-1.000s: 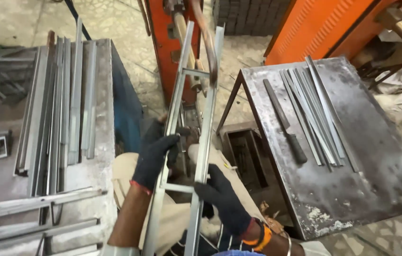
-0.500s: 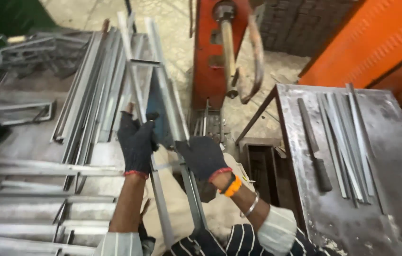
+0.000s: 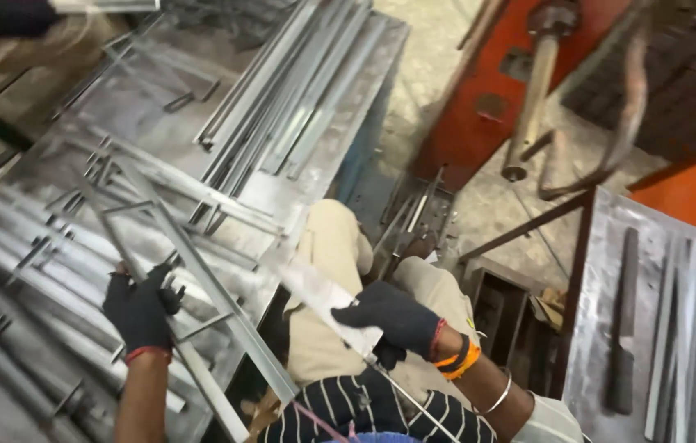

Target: Assembling and spot-welding metal frame components at a factory workstation.

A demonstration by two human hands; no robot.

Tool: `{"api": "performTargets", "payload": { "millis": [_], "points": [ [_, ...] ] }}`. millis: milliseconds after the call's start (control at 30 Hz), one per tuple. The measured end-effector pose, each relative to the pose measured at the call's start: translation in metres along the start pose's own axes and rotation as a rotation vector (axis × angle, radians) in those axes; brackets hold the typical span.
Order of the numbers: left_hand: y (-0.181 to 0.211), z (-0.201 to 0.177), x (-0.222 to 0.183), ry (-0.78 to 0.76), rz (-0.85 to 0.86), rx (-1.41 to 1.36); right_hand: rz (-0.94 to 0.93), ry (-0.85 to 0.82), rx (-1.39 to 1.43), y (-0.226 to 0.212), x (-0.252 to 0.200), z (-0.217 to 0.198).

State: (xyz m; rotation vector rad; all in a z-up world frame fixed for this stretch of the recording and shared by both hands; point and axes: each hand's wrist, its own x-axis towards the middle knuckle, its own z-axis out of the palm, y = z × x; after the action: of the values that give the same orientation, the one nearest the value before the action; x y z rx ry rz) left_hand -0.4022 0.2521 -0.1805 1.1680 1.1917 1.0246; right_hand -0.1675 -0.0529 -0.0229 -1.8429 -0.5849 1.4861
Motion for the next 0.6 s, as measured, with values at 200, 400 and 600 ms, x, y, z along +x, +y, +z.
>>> {"api": "performTargets", "payload": {
  "millis": [200,400,600],
  "points": [
    [-0.014,-0.110,0.046,0.172,0.019,-0.383,-0.038,0.102,0.104,-0.013,0.014,-0.002],
    [-0.110,-0.245,0.135,0.278,0.140,0.562,-0.070,0.170,0.157,-0.004,0.025,-0.015],
    [-0.081,-0.192,0.096,0.369,0.144,0.856,-0.111,0.159,0.256,0.005,0.033,-0.018]
  ]
}}
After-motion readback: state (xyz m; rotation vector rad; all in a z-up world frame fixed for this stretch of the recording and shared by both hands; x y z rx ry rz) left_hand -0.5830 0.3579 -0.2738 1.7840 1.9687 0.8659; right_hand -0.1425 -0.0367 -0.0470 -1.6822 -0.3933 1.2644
